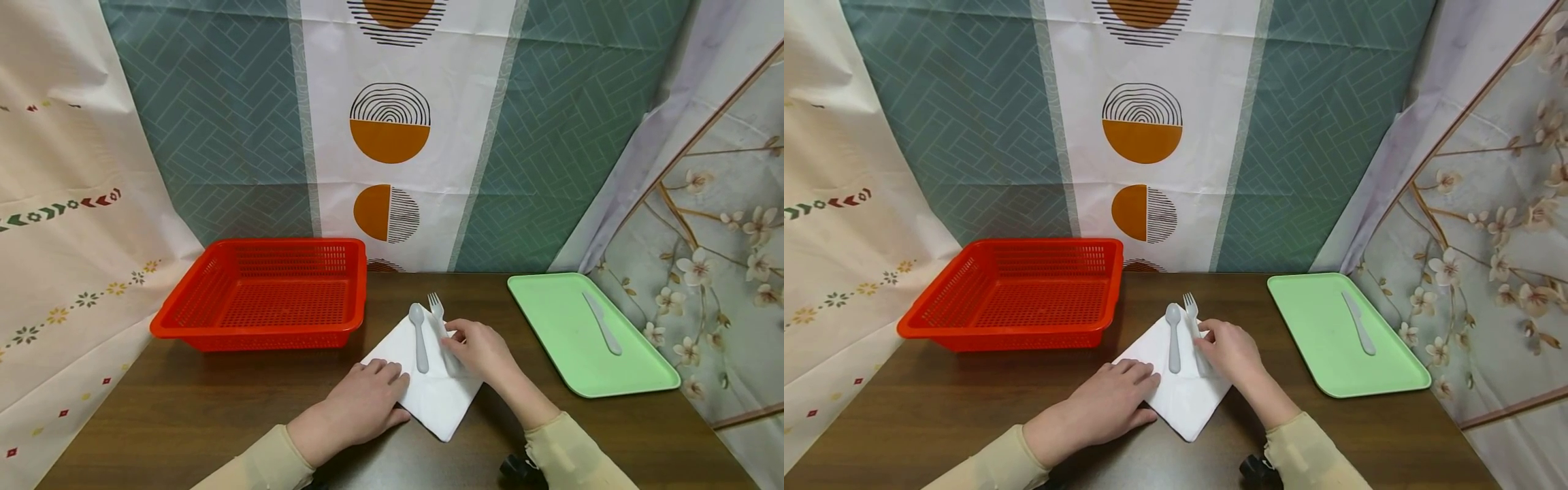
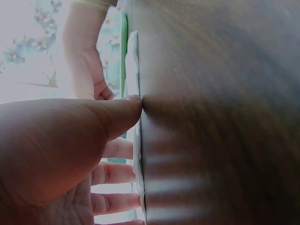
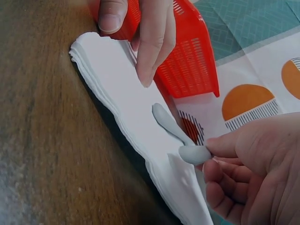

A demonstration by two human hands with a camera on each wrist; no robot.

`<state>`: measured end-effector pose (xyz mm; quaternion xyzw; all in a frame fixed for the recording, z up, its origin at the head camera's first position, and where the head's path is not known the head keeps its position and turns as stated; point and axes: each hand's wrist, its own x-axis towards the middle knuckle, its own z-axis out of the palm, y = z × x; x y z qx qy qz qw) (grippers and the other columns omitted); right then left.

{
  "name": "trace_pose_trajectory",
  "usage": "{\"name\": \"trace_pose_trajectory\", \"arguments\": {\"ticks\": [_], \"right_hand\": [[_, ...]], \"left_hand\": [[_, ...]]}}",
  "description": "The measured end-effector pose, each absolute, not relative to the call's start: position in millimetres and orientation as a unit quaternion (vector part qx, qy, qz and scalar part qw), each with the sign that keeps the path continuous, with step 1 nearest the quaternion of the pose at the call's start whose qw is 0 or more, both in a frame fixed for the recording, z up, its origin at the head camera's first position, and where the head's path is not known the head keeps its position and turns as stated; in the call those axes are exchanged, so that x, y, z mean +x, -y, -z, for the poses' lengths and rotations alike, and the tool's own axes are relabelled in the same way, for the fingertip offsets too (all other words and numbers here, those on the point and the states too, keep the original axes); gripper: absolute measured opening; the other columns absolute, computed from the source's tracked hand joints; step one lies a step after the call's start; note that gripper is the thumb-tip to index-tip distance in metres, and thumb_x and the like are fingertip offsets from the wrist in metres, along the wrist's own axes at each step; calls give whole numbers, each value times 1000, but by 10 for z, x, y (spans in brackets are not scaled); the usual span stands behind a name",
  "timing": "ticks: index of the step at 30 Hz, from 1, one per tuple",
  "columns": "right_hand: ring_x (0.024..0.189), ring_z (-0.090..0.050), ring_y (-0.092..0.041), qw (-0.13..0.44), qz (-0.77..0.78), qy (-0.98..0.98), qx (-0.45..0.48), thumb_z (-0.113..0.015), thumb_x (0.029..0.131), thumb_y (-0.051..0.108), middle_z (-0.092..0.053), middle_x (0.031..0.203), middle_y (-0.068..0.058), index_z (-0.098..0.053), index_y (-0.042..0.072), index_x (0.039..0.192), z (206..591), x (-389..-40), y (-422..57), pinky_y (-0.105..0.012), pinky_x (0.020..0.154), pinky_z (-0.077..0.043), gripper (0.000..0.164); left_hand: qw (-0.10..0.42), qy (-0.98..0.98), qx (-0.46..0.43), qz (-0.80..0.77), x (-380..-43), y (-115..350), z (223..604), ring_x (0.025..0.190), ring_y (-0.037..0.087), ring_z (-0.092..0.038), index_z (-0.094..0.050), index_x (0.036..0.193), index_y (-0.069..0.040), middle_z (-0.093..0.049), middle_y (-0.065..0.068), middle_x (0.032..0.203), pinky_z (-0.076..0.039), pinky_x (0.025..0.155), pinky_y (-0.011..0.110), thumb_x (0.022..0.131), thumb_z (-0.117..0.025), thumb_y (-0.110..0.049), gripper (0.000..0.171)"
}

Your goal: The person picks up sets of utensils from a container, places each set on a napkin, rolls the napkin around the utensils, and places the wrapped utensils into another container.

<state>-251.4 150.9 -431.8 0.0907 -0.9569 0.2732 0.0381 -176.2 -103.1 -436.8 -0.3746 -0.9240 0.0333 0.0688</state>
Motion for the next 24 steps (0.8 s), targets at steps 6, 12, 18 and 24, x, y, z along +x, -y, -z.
{"name": "trace_pose_trajectory", "arguments": {"ticks": [6,12,18,24], "right_hand": [[78,-62,-15,21,-294,951,91,-79,102,18,-74,91,2,-77,4,130,4346,-2549,-1471,-36,71,-53,32],[75,-62,-14,2,-300,951,82,-79,102,18,-73,89,2,-75,4,135,4370,-2587,-1436,-36,72,-53,36],[75,-63,-14,-8,-300,951,73,-79,102,18,-72,89,1,-74,4,137,4385,-2626,-1409,-36,72,-53,38],[73,-62,-14,-12,-296,952,78,-78,103,17,-71,86,1,-72,2,139,4388,-2644,-1378,-35,71,-51,40]], "left_hand": [[61,925,-373,-33,-1762,1033,4376,123,27,-64,-70,142,-14,-67,3,135,-57,97,46,103,-74,-53,56],[63,926,-372,-34,-1772,1034,4388,123,27,-64,-70,142,-15,-67,2,135,-56,97,46,103,-74,-55,56],[70,924,-374,-37,-1769,1033,4390,122,27,-64,-70,141,-14,-67,3,134,-57,96,46,103,-74,-54,55],[83,921,-379,-34,-1769,1041,4387,119,27,-64,-71,138,-14,-68,3,131,-57,92,45,102,-76,-55,54]]}}
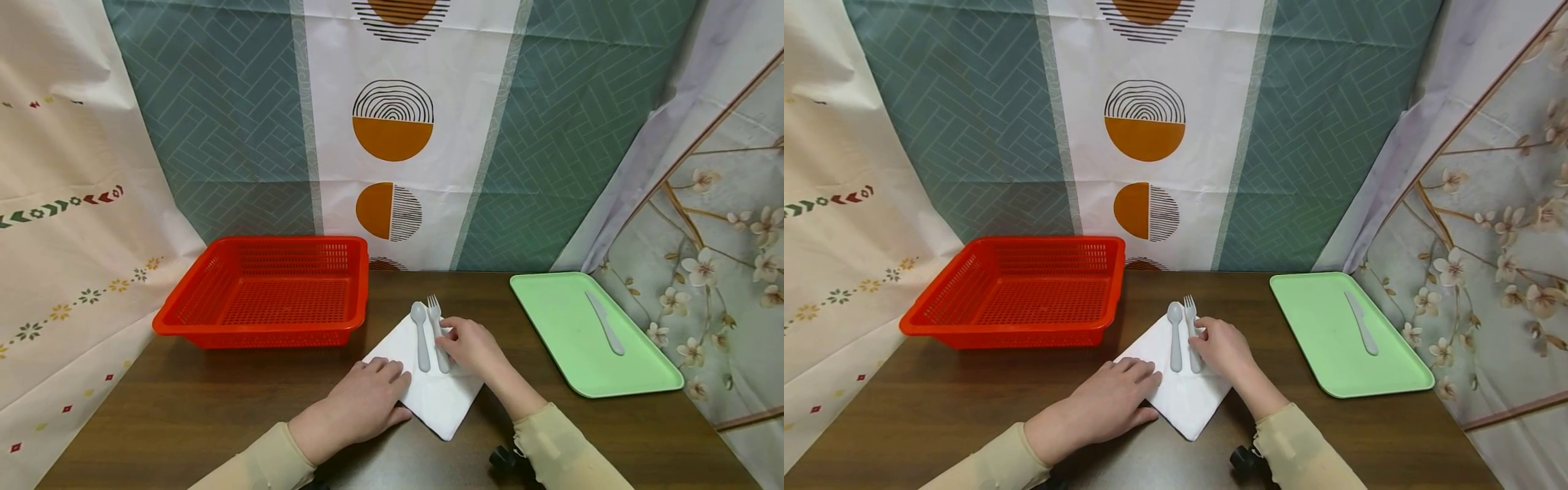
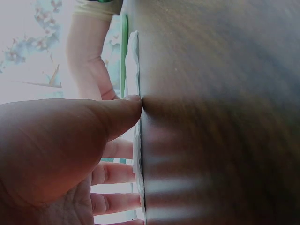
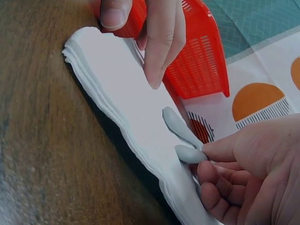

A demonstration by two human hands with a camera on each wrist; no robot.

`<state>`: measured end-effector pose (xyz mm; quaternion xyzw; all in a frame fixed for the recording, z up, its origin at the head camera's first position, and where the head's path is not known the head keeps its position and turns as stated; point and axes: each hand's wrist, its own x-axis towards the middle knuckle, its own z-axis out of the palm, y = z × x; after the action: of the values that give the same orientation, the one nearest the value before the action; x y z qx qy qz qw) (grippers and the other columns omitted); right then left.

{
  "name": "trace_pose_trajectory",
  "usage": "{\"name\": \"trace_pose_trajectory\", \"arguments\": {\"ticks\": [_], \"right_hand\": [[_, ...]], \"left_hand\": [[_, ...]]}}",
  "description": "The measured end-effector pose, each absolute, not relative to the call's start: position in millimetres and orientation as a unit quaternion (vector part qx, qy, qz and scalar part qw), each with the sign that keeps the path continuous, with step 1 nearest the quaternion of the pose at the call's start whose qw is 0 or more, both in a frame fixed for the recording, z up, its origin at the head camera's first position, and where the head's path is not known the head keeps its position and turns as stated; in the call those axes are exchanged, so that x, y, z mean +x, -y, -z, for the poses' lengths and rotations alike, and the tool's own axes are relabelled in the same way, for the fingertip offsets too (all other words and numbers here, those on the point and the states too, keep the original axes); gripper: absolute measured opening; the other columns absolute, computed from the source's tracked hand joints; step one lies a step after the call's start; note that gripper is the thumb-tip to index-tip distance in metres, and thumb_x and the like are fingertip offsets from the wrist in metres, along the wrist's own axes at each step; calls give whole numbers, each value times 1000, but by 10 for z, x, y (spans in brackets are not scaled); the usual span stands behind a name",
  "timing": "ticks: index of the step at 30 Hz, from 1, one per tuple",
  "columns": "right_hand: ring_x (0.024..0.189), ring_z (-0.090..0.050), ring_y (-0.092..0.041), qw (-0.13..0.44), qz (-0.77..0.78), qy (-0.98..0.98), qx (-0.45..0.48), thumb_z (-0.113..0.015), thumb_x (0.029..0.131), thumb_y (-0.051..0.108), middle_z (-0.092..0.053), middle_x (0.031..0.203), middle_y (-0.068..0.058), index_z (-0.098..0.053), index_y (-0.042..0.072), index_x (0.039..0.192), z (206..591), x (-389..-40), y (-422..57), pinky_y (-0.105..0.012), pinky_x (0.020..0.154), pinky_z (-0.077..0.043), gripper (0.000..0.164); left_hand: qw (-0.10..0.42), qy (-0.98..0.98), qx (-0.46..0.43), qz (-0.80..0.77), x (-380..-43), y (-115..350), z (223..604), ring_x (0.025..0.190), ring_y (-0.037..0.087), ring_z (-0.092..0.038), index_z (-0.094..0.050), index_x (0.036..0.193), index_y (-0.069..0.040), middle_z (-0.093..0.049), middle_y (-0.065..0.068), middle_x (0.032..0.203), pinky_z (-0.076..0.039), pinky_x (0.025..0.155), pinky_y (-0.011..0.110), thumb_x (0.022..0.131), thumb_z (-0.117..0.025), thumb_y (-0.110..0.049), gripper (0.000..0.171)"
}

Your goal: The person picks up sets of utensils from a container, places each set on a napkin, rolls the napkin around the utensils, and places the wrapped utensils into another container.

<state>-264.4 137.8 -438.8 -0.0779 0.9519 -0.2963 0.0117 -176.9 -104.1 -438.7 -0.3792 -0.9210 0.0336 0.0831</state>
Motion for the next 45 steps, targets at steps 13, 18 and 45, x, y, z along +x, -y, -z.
{"name": "trace_pose_trajectory", "arguments": {"ticks": [13,18,45], "right_hand": [[73,-63,-14,10,280,-956,-87,-79,102,17,-73,88,0,-67,1,146,4403,-2669,-1334,-36,71,-53,48],[79,-67,-17,4,262,-961,-89,-79,102,17,-77,94,-3,-68,2,145,4379,-2662,-1311,-38,73,-56,47],[77,-64,-19,-19,214,-973,-90,-79,103,18,-73,89,-5,-71,3,141,4428,-2638,-1275,-42,74,-56,42]], "left_hand": [[83,922,-377,-38,-1774,1035,4393,120,27,-64,-70,139,-14,-67,3,132,-57,94,45,103,-75,-54,54],[77,923,-375,-36,-1779,1036,4388,122,27,-64,-70,141,-14,-67,3,134,-57,96,46,103,-75,-53,54],[100,918,-382,-32,-1779,1040,4400,117,27,-65,-71,133,-15,-68,2,127,-56,89,45,99,-77,-57,54]]}}
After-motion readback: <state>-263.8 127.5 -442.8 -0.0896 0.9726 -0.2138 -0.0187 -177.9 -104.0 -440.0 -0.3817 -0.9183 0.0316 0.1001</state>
